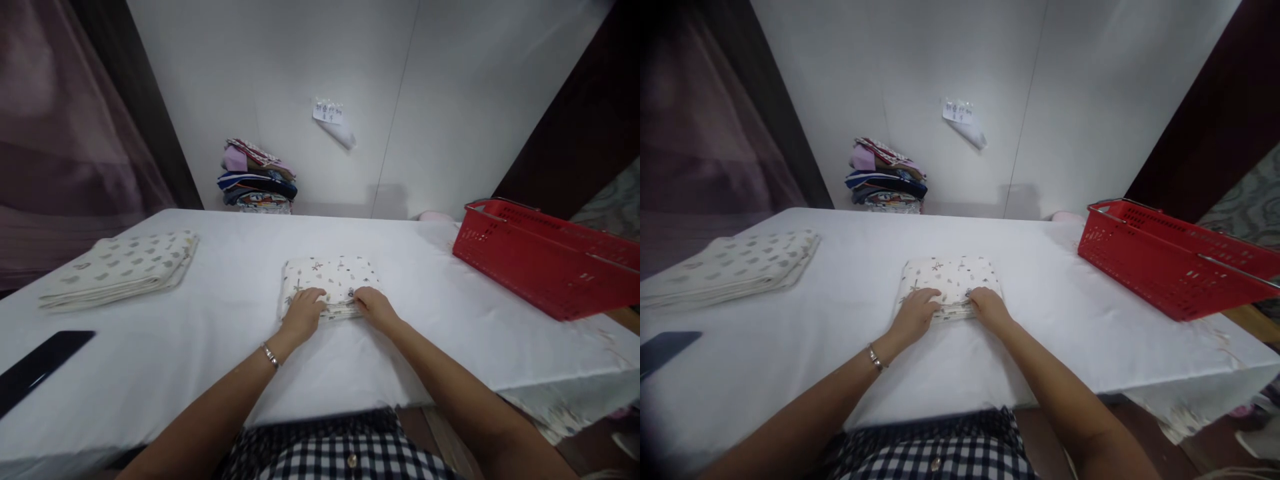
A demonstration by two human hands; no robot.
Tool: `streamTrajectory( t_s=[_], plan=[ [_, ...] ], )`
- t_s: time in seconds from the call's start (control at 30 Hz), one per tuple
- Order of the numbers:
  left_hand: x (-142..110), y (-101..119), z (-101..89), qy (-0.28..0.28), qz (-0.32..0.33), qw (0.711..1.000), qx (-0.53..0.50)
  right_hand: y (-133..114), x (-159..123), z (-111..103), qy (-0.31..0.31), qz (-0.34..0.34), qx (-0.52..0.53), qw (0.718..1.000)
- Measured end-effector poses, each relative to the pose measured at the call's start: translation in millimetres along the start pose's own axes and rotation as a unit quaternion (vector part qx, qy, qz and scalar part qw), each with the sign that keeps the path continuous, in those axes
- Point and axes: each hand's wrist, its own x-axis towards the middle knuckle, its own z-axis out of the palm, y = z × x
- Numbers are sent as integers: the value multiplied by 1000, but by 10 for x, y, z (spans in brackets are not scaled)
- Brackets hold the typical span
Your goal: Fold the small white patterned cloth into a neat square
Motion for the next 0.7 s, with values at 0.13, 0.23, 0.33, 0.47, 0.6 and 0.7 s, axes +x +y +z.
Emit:
streamTrajectory(
  t_s=[0.13, 0.23, 0.33, 0.47, 0.6, 0.7],
  plan=[
    [46, 35, 0, -16, 8, 1000, 2, 37, 10, 45, 33, -61, -14, 997],
    [71, 44, -5, -17, -8, 1000, 2, 51, 3, 54, 42, -83, -21, 995],
    [89, 45, -2, -23, -16, 1000, 3, 51, -13, 48, 39, -94, -21, 995],
    [122, 53, -12, -46, -16, 999, 7, 29, -36, 30, 14, -90, -22, 996],
    [161, 61, -39, -55, -12, 998, 8, -1, -42, 27, 3, -81, -31, 996],
    [174, 63, -49, -62, -8, 998, 5, -5, -30, 39, -2, -79, -34, 996]
  ],
)
